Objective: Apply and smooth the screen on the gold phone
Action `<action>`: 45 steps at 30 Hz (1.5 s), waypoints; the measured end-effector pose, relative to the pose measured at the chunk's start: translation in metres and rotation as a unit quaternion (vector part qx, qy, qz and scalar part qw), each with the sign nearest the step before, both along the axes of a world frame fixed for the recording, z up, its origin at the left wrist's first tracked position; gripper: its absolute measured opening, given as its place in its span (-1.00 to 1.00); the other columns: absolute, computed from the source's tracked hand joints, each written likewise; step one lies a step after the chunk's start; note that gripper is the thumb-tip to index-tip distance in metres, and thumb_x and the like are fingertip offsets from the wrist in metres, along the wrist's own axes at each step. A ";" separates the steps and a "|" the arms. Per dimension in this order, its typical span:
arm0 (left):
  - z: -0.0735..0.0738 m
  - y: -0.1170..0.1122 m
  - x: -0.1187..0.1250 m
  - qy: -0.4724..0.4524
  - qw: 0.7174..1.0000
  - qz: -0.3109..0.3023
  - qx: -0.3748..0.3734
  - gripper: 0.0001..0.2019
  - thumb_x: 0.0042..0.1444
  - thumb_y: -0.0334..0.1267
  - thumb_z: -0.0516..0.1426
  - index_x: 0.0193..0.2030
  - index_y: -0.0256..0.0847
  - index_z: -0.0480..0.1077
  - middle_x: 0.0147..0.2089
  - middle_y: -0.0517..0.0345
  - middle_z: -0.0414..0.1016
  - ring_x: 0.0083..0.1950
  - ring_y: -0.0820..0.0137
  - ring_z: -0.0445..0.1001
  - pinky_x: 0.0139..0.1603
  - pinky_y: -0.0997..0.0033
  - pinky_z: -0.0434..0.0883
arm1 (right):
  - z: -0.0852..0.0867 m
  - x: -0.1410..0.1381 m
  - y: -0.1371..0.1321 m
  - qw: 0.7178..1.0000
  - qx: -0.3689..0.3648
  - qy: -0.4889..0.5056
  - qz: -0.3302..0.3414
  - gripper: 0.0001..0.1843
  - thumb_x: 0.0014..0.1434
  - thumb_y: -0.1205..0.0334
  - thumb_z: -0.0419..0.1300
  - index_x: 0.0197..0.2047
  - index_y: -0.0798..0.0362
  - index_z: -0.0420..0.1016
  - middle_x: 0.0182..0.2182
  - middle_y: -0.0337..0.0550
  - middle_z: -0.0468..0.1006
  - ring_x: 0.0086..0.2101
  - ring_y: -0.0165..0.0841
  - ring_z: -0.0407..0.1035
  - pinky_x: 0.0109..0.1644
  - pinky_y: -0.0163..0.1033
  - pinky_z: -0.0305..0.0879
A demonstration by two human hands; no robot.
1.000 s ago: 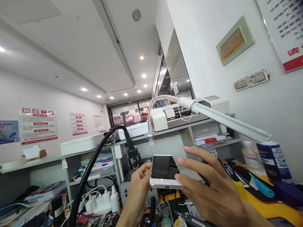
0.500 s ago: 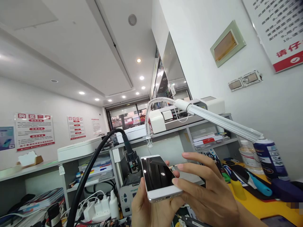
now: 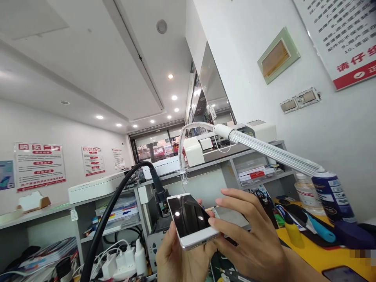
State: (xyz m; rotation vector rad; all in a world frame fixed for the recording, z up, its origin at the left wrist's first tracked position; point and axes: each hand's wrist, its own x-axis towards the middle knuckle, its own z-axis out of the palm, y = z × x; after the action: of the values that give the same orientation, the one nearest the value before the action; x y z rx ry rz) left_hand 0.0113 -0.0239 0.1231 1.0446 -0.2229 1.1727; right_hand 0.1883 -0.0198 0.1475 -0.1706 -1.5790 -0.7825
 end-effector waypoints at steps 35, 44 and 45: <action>0.005 -0.002 0.007 -0.054 0.998 0.001 -0.026 -0.61 0.35 -0.15 -0.02 0.04 -0.14 0.60 0.14 -0.07 0.60 0.26 0.10 0.45 0.40 0.05 0.17 | -0.008 -0.012 -0.018 0.992 -0.106 0.061 0.035 -0.54 0.19 0.56 0.21 0.15 0.12 0.49 -0.01 0.02 0.41 0.03 -0.16 0.35 0.10 0.01 0.34; 0.004 -0.002 0.008 -0.068 0.998 0.013 -0.010 -0.66 0.34 -0.23 0.03 0.10 -0.05 0.57 0.13 0.00 0.61 0.25 0.13 0.47 0.32 0.18 0.33 | -0.009 -0.014 -0.013 0.998 -0.059 0.022 -0.001 -0.53 0.14 0.60 0.16 0.10 0.15 0.53 -0.05 0.09 0.45 0.01 -0.08 0.36 0.06 0.12 0.33; 0.004 -0.003 0.008 -0.071 0.997 0.022 -0.011 -0.67 0.33 -0.23 0.04 0.09 -0.03 0.57 0.12 0.01 0.62 0.25 0.13 0.47 0.35 0.12 0.29 | -0.010 -0.015 -0.013 0.998 -0.050 0.028 -0.002 -0.53 0.14 0.60 0.14 0.08 0.14 0.55 -0.02 0.10 0.44 0.02 -0.08 0.37 0.07 0.14 0.33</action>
State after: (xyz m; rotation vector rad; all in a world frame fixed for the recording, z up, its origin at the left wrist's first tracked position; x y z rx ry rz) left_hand 0.0197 -0.0269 0.1271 0.9526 -0.2999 1.2876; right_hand 0.1731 -0.0324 0.1379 -0.2666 -1.5669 -0.6970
